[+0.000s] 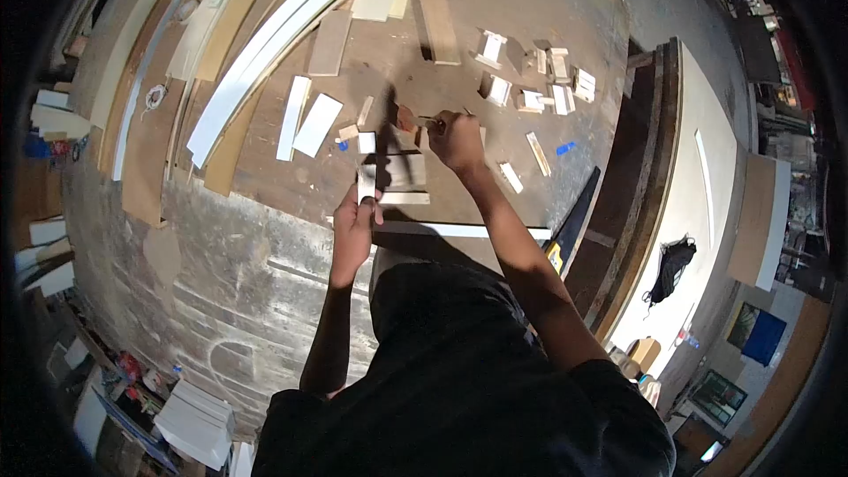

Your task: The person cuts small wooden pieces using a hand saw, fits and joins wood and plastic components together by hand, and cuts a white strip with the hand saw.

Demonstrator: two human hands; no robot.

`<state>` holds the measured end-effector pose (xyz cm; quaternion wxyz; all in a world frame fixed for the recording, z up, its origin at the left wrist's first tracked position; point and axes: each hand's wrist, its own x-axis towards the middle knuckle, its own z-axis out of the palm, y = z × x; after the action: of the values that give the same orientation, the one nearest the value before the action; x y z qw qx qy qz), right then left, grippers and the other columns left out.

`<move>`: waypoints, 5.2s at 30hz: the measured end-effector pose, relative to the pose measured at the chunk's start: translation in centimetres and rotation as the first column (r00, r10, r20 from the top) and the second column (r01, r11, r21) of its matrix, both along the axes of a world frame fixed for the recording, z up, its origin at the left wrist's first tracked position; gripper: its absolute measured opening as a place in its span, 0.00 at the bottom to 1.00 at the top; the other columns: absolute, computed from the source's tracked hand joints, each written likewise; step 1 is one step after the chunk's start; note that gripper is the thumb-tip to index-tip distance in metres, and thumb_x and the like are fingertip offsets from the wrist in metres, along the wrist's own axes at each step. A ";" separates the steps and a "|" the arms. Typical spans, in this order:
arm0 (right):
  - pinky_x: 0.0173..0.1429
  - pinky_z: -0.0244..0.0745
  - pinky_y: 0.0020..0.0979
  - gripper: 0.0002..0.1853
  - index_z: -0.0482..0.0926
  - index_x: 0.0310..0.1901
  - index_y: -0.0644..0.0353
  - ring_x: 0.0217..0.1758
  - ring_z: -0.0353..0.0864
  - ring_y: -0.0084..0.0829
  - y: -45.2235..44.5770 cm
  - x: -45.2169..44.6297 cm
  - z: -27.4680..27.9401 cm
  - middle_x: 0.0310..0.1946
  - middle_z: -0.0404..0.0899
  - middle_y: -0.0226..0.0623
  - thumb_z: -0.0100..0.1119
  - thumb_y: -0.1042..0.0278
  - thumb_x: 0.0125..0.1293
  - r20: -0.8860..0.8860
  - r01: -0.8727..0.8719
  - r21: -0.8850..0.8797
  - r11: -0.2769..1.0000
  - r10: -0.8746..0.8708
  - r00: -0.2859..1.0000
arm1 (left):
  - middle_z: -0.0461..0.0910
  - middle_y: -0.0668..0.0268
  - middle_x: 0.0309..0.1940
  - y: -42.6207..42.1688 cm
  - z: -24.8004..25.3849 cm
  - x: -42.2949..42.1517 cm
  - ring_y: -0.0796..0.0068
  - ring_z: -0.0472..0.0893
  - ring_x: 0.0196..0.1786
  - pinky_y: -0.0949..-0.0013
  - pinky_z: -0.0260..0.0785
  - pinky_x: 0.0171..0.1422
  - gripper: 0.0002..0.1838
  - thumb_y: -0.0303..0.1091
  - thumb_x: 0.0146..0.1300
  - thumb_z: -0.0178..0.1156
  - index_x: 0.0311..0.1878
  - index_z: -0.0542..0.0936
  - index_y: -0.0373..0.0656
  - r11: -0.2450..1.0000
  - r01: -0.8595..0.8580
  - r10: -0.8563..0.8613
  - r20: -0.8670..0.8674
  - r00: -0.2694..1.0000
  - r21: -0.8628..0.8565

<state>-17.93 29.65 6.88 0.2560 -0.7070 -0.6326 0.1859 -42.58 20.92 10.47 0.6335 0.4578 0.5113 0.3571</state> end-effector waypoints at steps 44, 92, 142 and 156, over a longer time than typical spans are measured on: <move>0.23 0.82 0.32 0.11 0.84 0.37 0.77 0.20 0.87 0.35 4.6 2.9 -3.3 0.24 0.85 0.45 0.66 0.73 0.70 -0.704 0.276 -0.411 0.869 -0.495 0.509 | 0.82 0.38 0.52 17.6 -15.8 10.1 0.37 0.83 0.55 0.50 0.77 0.61 0.52 0.43 0.48 0.82 0.70 0.64 0.25 0.934 0.207 0.000 -0.577 0.817 0.293; 0.33 0.83 0.26 0.06 0.85 0.42 0.72 0.30 0.87 0.27 -21.5 8.8 26.9 0.31 0.87 0.42 0.66 0.89 0.64 -0.804 0.366 0.216 0.905 -0.048 0.593 | 0.70 0.62 0.17 -0.4 21.7 7.9 0.73 0.71 0.20 0.64 0.63 0.28 0.13 0.33 0.77 0.52 0.47 0.78 0.29 0.653 0.722 -0.739 -0.015 0.674 0.230; 0.35 0.82 0.29 0.04 0.85 0.39 0.70 0.28 0.84 0.27 -18.6 13.6 19.8 0.32 0.86 0.39 0.67 0.87 0.64 -0.840 0.035 -0.168 0.985 -0.162 0.518 | 0.71 0.68 0.15 -4.3 17.8 10.1 0.81 0.69 0.18 0.72 0.63 0.24 0.25 0.42 0.74 0.46 0.51 0.85 0.31 0.878 0.479 -0.479 0.031 0.877 0.003; 0.35 0.80 0.27 0.02 0.85 0.38 0.70 0.29 0.84 0.26 -18.8 11.6 19.2 0.31 0.86 0.38 0.67 0.86 0.65 -0.870 0.107 -0.076 0.991 -0.119 0.478 | 0.70 0.70 0.16 -5.1 16.5 8.8 0.82 0.68 0.19 0.73 0.61 0.24 0.23 0.39 0.78 0.45 0.51 0.84 0.30 0.867 0.496 -0.488 0.110 0.866 -0.056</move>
<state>-6.35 10.89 26.06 0.5488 -0.5565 -0.3666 0.5047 -33.74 15.78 26.95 0.7449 0.5295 0.3622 0.1831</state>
